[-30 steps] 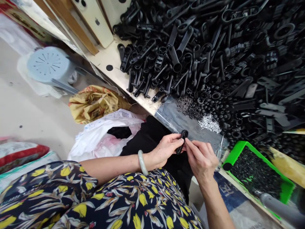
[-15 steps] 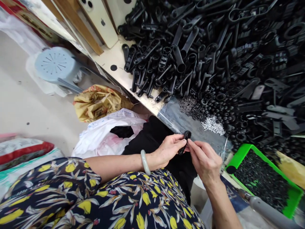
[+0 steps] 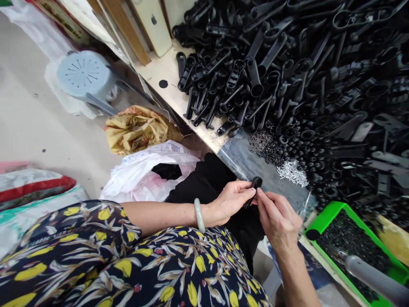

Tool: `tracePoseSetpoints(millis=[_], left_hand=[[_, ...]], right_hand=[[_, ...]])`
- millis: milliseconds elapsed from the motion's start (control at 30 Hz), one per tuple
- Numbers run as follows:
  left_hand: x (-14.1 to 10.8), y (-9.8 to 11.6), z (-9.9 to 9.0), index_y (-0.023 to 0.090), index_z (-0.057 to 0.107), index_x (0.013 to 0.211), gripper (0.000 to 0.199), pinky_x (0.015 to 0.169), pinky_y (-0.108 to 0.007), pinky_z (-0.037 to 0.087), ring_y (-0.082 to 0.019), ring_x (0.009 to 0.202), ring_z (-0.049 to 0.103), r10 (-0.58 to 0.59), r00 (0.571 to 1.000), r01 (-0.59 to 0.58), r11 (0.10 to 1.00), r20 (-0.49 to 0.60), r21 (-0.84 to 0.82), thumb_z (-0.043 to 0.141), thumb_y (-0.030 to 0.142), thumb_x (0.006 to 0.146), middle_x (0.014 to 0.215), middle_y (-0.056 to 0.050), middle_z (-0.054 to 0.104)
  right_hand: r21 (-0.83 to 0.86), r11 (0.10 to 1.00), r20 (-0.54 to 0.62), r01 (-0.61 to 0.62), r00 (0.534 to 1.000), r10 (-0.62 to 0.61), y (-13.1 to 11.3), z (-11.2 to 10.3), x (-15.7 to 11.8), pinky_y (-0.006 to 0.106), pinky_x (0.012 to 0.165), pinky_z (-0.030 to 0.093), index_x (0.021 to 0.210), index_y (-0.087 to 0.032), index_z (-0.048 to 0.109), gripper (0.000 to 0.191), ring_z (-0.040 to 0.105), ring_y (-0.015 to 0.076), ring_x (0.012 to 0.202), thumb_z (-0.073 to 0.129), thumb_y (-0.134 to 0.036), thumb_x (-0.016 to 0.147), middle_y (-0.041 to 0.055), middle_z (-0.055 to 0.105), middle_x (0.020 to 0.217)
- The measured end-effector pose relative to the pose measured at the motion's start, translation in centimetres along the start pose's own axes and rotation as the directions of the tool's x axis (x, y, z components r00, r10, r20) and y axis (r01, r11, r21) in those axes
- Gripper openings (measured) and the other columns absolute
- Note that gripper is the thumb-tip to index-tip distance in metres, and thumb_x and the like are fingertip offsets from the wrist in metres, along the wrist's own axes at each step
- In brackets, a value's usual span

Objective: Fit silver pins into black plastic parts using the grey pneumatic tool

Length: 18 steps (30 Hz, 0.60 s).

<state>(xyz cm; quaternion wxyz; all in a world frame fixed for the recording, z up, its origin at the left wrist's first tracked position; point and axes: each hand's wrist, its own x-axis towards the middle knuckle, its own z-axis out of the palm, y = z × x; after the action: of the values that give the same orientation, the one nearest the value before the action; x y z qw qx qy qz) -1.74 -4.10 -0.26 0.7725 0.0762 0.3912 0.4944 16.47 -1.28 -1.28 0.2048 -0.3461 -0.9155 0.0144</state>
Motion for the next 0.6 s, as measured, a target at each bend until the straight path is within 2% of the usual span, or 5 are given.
tracePoseSetpoints(millis=[167,267,600], left_hand=[[0.19,-0.31,-0.20,0.010,0.076,0.090,0.050,0.084,-0.029,0.046,-0.014,0.078,0.057,0.009,1.000,-0.009,1.000,-0.001,-0.010,0.088,0.057,0.076,0.081,-0.004,0.065],[0.23,-0.53,-0.30,0.009,0.077,0.095,0.052,0.087,-0.031,0.048,-0.017,0.083,0.061,0.010,1.000,-0.010,1.000,0.012,-0.009,0.087,0.058,0.077,0.085,-0.006,0.068],[0.44,-1.00,-0.37,0.009,0.077,0.095,0.052,0.092,-0.035,0.050,-0.018,0.086,0.062,0.051,0.999,-0.051,0.999,0.016,-0.009,0.086,0.057,0.076,0.088,-0.007,0.069]], right_hand=[[0.032,0.999,-0.005,-0.026,1.000,0.026,0.35,0.17,-0.13,0.025,0.082,0.056,0.126,-0.017,0.069,0.032,0.071,0.0150,0.083,0.072,-0.010,0.095,0.0071,0.072,0.099],[0.036,0.999,0.019,0.000,1.000,-0.001,0.65,0.11,-0.11,0.025,0.083,0.056,0.126,-0.015,0.070,0.033,0.070,0.0152,0.084,0.074,-0.008,0.094,0.0078,0.072,0.101],[-0.051,0.998,0.041,0.034,0.999,-0.032,0.58,-0.07,0.05,0.026,0.082,0.054,0.125,-0.016,0.068,0.027,0.068,0.0153,0.084,0.070,-0.013,0.098,0.0074,0.071,0.098]])
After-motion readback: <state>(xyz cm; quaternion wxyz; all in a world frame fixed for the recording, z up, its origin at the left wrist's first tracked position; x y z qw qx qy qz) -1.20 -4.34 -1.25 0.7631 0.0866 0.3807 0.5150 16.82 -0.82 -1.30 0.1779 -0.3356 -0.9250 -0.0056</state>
